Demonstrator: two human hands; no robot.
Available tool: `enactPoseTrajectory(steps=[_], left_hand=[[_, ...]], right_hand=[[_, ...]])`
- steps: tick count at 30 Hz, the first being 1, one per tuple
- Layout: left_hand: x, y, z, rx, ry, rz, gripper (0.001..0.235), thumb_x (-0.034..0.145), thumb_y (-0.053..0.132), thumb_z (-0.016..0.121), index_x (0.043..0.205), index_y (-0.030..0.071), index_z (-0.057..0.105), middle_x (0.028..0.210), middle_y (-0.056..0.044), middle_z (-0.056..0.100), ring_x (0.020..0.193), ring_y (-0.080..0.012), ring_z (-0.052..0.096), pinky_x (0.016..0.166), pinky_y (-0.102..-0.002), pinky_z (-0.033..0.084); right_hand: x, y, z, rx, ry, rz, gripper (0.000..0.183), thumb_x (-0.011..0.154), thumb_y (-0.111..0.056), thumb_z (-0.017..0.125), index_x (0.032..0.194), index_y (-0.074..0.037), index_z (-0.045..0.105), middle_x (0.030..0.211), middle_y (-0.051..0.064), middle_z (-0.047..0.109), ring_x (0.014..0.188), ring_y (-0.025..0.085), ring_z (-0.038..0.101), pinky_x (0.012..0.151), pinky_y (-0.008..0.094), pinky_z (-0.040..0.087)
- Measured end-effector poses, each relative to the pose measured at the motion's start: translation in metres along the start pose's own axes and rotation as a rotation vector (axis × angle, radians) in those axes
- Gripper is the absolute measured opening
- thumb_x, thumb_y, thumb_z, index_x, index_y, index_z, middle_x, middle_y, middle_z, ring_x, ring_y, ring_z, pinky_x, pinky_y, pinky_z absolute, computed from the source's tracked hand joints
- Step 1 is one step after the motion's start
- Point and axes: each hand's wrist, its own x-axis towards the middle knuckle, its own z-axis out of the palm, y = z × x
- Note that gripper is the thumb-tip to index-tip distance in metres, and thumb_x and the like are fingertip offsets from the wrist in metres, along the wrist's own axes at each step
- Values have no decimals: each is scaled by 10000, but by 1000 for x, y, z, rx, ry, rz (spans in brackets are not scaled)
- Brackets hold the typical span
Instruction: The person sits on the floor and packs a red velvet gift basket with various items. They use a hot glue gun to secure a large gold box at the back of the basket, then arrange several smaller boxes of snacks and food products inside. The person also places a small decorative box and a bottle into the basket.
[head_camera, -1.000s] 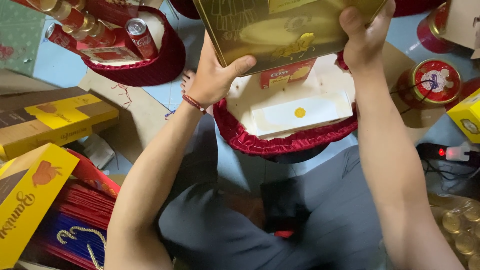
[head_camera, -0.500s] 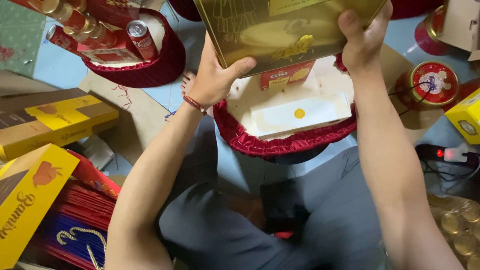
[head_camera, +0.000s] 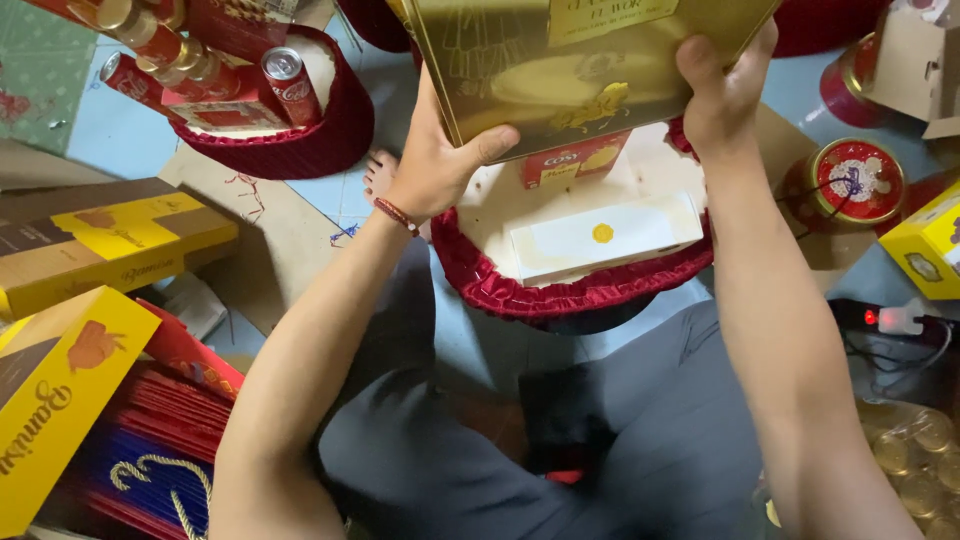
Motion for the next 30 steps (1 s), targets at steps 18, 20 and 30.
enactPoseTrajectory(steps=[18,20,30], left_hand=[[-5,20,-4,26,-27,-20,821,929,136,857,1530,174,299,1463,-141,556,1334,-310,618,1157,-465,541],[-6,16,-8,-41,-44,-22,844,934,158,855,1539,198,268,1483,-176,540,1355,-337,599,1158,-497,545],[-8,19,-16,-153,0,16,801,1002,432,749,1586,169,268,1514,-189,483,1394,-325,521,1201,-473,447]], right_hand=[[-12,2,-8,254,-75,194,659,1082,-574,585,1499,-104,385,1429,138,467,1330,320,471,1142,470,384],[-8,-4,-6,294,-84,202,632,1085,-589,581,1487,-127,423,1416,96,495,1305,269,493,1122,433,409],[-17,-31,-22,247,-172,79,579,1188,-539,346,1683,-243,315,1684,94,382,1579,310,367,1341,503,307]])
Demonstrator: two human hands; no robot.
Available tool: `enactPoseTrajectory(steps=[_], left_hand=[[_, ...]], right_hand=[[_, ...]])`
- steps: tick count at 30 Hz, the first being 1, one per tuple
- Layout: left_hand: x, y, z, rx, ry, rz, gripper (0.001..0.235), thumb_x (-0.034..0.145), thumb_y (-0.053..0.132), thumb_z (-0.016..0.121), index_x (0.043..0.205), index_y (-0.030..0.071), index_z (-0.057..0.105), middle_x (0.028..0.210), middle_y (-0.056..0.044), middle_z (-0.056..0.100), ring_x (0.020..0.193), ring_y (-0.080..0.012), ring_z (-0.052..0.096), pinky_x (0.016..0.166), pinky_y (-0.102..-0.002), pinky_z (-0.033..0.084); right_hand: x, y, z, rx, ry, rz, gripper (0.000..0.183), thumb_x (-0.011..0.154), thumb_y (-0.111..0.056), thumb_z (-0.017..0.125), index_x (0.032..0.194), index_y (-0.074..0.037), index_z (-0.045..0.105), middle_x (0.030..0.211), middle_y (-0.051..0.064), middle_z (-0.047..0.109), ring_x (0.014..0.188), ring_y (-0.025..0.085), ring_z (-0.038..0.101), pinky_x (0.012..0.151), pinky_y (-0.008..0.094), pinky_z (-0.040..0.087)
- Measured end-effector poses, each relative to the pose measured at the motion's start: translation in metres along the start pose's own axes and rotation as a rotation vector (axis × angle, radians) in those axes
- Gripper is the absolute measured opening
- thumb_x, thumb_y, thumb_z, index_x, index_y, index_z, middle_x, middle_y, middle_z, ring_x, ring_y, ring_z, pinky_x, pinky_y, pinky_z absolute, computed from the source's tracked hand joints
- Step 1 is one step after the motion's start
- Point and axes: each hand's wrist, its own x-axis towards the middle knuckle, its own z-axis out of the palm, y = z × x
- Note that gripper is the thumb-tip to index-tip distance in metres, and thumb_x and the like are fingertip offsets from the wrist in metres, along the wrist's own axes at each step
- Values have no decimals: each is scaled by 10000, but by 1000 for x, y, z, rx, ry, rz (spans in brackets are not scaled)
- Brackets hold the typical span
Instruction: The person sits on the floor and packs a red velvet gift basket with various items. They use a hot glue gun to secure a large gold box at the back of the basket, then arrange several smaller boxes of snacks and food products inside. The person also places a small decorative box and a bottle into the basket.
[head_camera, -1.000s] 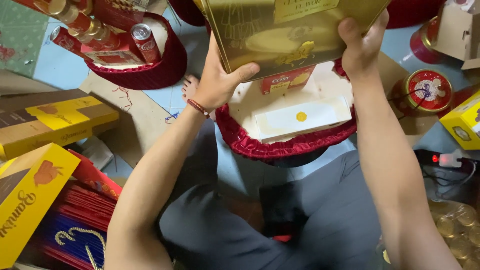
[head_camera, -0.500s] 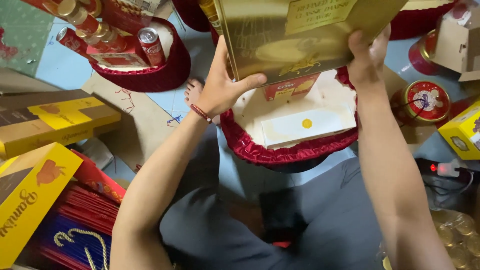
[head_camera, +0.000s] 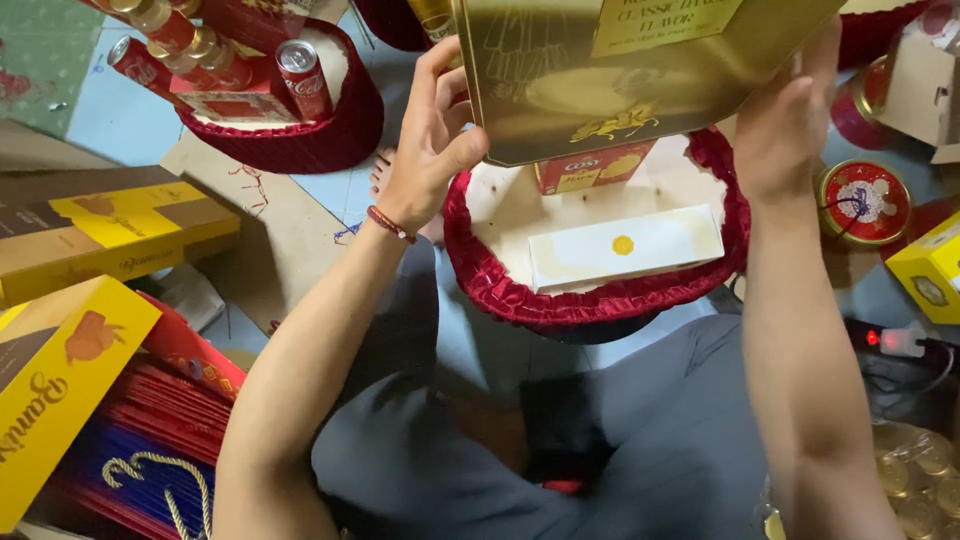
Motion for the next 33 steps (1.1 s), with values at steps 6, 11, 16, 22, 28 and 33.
enactPoseTrajectory(steps=[6,11,16,22,28,33], left_hand=[[0,-9,-4,-106,1,-65,734,1033,626,597,1542,143,378,1501,-151,491,1340,-299,532,1093,-470,495],[-3,-9,-1,-246,-17,-140,650,1081,668,380,1470,153,456,1459,-113,539,1290,-243,553,1088,-436,426],[-5,-10,3,-322,22,-265,748,1055,637,385,1549,76,411,1508,-213,540,1344,-343,568,1165,-472,437],[-8,-25,-4,-428,80,-207,658,1101,577,388,1535,96,502,1527,-105,572,1397,-252,561,1170,-391,441],[-30,-68,-32,-586,203,-267,448,1097,362,522,1432,70,579,1429,-75,622,1286,-171,587,1065,-297,446],[-46,-88,-50,-425,128,-352,432,1096,306,492,1453,70,550,1450,-86,609,1294,-186,598,1051,-306,485]], right_hand=[[-37,-37,12,-253,163,262,540,1220,-503,287,1649,-176,291,1490,209,484,1390,348,506,1161,494,451],[-75,-69,37,-695,247,340,368,1174,-75,414,1517,46,356,1337,262,532,1234,375,547,1053,453,437],[-104,-73,55,-913,233,318,471,942,103,593,1395,117,466,1339,285,533,1214,426,520,1047,473,422],[-101,-51,37,-880,316,157,321,1087,18,556,1371,130,455,1284,295,513,1125,421,580,1004,501,512],[-101,-53,37,-832,372,238,308,1057,48,528,1352,112,463,1264,278,521,1126,391,576,1001,467,486],[-113,-60,50,-755,374,305,279,1064,7,519,1326,98,502,1229,248,560,1075,339,582,950,420,498]])
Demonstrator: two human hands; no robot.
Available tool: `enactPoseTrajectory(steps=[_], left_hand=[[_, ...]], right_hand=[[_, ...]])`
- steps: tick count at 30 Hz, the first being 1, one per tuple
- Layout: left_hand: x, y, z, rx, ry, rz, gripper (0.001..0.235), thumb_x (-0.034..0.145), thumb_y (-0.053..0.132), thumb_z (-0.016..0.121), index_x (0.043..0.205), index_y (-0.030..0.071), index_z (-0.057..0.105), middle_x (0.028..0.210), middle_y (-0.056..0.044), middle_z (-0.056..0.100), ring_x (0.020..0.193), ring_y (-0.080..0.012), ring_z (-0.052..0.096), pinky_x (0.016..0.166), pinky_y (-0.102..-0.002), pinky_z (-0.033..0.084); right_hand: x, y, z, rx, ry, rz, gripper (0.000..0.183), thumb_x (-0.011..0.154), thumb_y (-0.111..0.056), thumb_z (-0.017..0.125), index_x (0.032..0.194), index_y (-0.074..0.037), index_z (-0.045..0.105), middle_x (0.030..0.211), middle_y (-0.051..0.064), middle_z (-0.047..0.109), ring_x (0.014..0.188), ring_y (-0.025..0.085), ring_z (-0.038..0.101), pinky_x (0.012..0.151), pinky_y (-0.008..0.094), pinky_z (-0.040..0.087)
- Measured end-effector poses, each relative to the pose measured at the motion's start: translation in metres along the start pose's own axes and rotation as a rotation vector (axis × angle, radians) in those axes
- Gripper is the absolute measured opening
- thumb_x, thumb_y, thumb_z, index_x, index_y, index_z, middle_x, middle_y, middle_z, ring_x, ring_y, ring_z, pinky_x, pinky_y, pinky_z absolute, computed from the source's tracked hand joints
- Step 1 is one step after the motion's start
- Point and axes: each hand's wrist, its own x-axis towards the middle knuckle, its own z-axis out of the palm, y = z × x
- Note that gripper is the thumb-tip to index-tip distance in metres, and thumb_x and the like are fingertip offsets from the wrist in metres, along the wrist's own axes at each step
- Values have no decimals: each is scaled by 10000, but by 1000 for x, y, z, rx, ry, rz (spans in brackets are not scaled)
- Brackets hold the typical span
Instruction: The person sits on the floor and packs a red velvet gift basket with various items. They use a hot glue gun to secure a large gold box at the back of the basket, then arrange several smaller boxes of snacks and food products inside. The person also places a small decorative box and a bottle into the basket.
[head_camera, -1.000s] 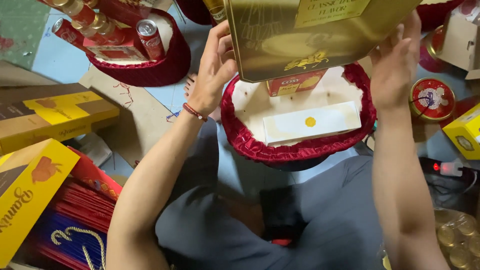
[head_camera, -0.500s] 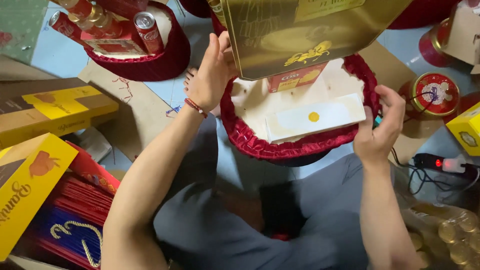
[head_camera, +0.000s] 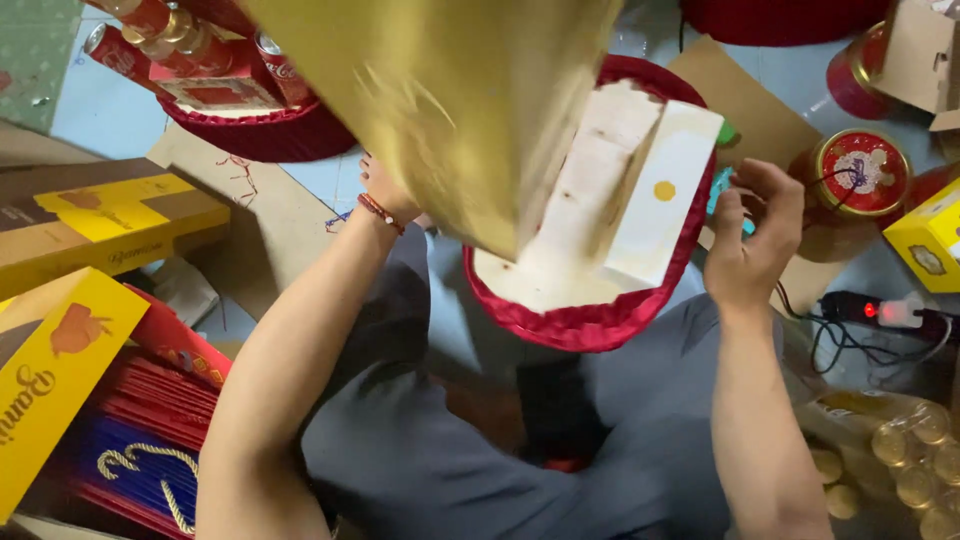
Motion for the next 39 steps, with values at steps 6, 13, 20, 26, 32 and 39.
enactPoseTrajectory(steps=[6,13,20,26,32,39], left_hand=[[-6,-9,-31,250,-55,-88,423,1094,230,451,1482,70,511,1479,-100,592,1304,-206,613,1033,-319,536],[5,55,67,186,208,-105,208,932,342,543,982,145,586,891,-13,611,863,-160,618,862,-377,534],[-16,98,102,494,213,143,369,992,455,461,1084,103,515,1093,-66,556,1013,-180,533,941,-357,499],[-41,99,127,476,4,366,613,1068,602,443,1424,103,452,1432,-171,515,1357,-347,520,1109,-548,442],[-58,107,142,498,58,302,774,982,738,367,1443,132,506,1298,-176,626,1140,-318,630,989,-461,439],[-65,107,169,640,95,136,746,936,655,336,1104,23,695,943,-83,702,819,-154,660,803,-296,529]], right_hand=[[-14,6,-8,126,-50,149,262,1081,-12,498,1329,73,503,1152,186,578,1006,255,556,877,351,476],[-26,7,-30,202,-50,193,217,1050,-21,473,1256,30,517,1107,108,559,953,184,480,888,291,407],[-35,-30,-50,149,-75,132,284,1064,25,509,1342,83,499,1212,228,600,1054,280,609,929,355,518],[-56,-94,-70,-35,-45,-47,400,935,101,662,1306,69,517,1308,228,536,1157,358,566,1032,450,503],[-98,-101,-59,-170,-174,-62,431,884,-58,700,1285,37,576,1337,225,576,1225,387,569,1047,449,453],[-133,-82,-41,-191,-152,-23,527,863,-37,722,1362,-9,555,1448,188,493,1288,380,558,1064,435,474]])
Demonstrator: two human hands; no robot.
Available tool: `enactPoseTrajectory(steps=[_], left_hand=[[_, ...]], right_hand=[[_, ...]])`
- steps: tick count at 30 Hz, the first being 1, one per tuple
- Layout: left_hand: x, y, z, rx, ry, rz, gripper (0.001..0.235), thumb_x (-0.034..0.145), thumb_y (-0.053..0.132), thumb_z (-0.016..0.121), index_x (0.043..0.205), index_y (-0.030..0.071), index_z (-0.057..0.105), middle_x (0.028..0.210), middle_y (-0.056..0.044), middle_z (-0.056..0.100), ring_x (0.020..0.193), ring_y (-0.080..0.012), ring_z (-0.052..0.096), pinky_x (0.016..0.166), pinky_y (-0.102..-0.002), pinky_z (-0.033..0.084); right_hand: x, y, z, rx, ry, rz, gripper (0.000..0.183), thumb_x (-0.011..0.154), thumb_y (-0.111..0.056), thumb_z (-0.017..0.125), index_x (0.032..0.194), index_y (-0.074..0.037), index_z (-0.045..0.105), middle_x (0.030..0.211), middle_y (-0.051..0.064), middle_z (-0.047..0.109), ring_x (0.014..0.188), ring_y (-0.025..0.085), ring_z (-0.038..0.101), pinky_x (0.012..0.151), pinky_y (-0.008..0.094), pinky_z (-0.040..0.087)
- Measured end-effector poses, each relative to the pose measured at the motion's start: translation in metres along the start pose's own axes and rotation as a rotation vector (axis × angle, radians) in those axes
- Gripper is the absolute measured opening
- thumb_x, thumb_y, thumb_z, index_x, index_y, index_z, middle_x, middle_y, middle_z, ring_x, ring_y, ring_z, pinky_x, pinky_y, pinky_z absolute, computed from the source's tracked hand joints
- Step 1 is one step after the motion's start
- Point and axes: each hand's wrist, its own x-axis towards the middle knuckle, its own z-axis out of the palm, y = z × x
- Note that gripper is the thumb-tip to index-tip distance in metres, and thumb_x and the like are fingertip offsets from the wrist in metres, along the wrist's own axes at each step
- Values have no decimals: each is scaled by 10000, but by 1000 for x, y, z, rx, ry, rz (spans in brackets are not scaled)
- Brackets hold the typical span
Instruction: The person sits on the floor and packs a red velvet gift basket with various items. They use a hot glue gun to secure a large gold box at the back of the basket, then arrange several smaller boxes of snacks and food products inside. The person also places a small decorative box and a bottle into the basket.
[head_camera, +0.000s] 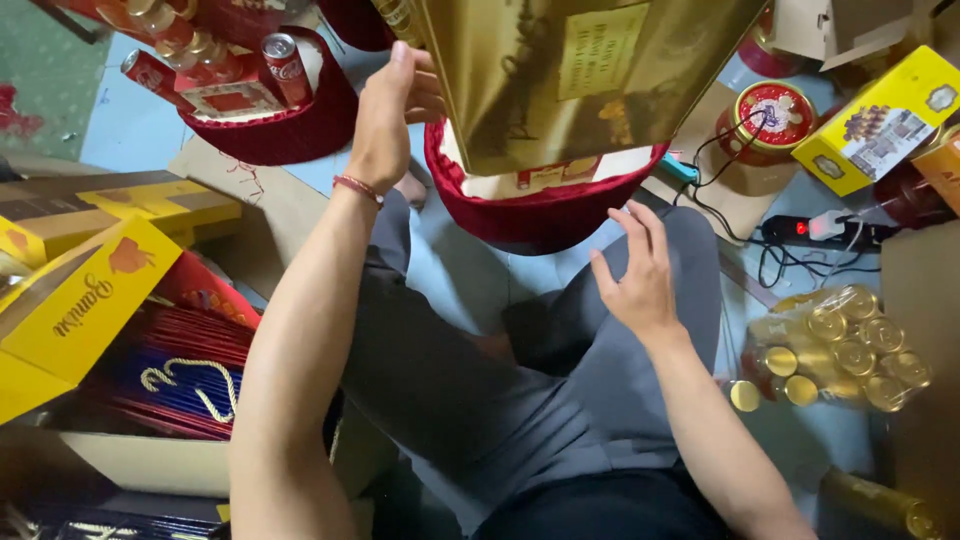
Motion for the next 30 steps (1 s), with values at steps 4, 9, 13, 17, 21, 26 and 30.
enactPoseTrajectory(steps=[4,9,13,17,21,26,30], left_hand=[[-7,4,11,10,-60,23,667,991,581,355,1080,6,681,917,-111,714,804,-195,711,778,-294,558],[-13,16,23,-52,-199,19,516,1031,484,393,1085,37,644,954,-52,678,847,-153,661,830,-270,540],[-15,25,33,157,-171,119,323,1040,247,471,995,3,678,884,-63,677,815,-147,625,783,-278,560],[-13,16,20,625,-34,472,78,927,71,701,952,1,675,893,-71,696,757,-197,612,711,-318,510],[-7,-3,3,970,53,597,316,818,-44,661,1093,105,702,1114,-42,669,944,-259,628,823,-368,540],[0,-27,-2,1172,-71,595,739,701,-111,597,1361,212,673,1414,-34,590,1162,-285,615,925,-384,546],[-1,-26,9,1198,-141,521,453,792,7,689,1198,206,708,1463,-35,569,1206,-285,616,881,-405,559]], right_hand=[[-13,46,17,21,66,28,514,892,-29,701,1372,7,522,1404,194,506,1279,376,536,1084,445,453],[-11,40,18,142,94,48,501,886,25,690,1358,24,521,1391,191,536,1220,337,588,1034,403,511],[-4,20,20,236,84,29,506,884,22,689,1364,36,527,1402,199,553,1215,333,605,1032,403,527],[-1,-13,18,214,55,-7,550,859,-3,705,1380,17,532,1422,187,558,1235,339,598,1025,402,524],[-11,-37,26,140,58,-88,523,874,-39,703,1369,21,545,1458,205,510,1337,379,533,1158,441,433],[-21,-33,46,30,33,-199,539,895,-89,700,1408,-2,561,1545,194,431,1455,435,415,1220,502,395],[-18,-12,47,-169,45,-185,646,887,-133,745,1487,-35,526,1601,175,375,1506,443,341,1252,517,330]])
